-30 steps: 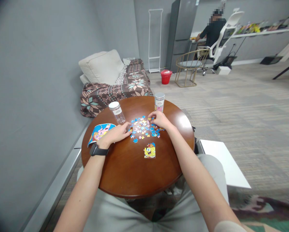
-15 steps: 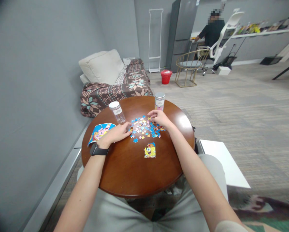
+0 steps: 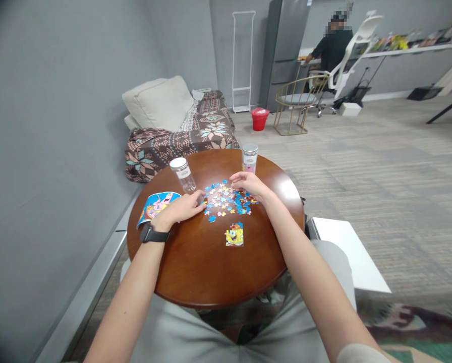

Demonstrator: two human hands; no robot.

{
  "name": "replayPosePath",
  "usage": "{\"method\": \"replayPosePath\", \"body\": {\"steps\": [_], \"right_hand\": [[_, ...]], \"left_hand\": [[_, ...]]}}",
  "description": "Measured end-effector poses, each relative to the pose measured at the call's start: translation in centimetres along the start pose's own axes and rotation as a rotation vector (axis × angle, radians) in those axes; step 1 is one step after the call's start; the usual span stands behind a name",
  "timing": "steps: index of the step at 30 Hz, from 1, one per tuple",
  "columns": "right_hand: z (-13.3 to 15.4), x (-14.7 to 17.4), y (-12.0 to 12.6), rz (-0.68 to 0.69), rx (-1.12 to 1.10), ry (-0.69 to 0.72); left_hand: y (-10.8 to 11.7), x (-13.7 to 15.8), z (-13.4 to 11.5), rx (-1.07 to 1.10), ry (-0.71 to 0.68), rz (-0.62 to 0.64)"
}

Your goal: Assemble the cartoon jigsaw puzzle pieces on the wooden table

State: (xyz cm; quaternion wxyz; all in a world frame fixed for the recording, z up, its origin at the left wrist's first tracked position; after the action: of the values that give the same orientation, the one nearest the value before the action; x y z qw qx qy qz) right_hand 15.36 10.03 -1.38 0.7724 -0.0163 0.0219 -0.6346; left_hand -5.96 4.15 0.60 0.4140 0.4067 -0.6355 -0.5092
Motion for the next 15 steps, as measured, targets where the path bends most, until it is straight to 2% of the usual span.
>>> {"method": "replayPosePath", "body": {"steps": [11,15], "right_hand": [[-1.4,0.5,-1.3,0.168,-0.031,-0.148],[-1.7,0.5,-1.7,0.203,-0.062,-0.153]], "left_hand": [[0.0,-0.1,0.1,0.005,0.014,0.009],[-0.2,-0.1,0.2,0.000,0.009,0.005]]}}
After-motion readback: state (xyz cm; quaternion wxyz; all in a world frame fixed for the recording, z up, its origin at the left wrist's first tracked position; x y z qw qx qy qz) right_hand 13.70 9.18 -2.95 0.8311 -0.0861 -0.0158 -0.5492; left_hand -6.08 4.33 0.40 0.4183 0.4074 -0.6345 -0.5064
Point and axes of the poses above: each hand's wrist, its own x-axis away from the middle knuckle, its own y-axis out of the back of the hand, z = x × y, the point moved 6 cm from there along -x, towards the middle knuckle, and after that the axes turned 8 degrees about y, right-handed, at the moved point
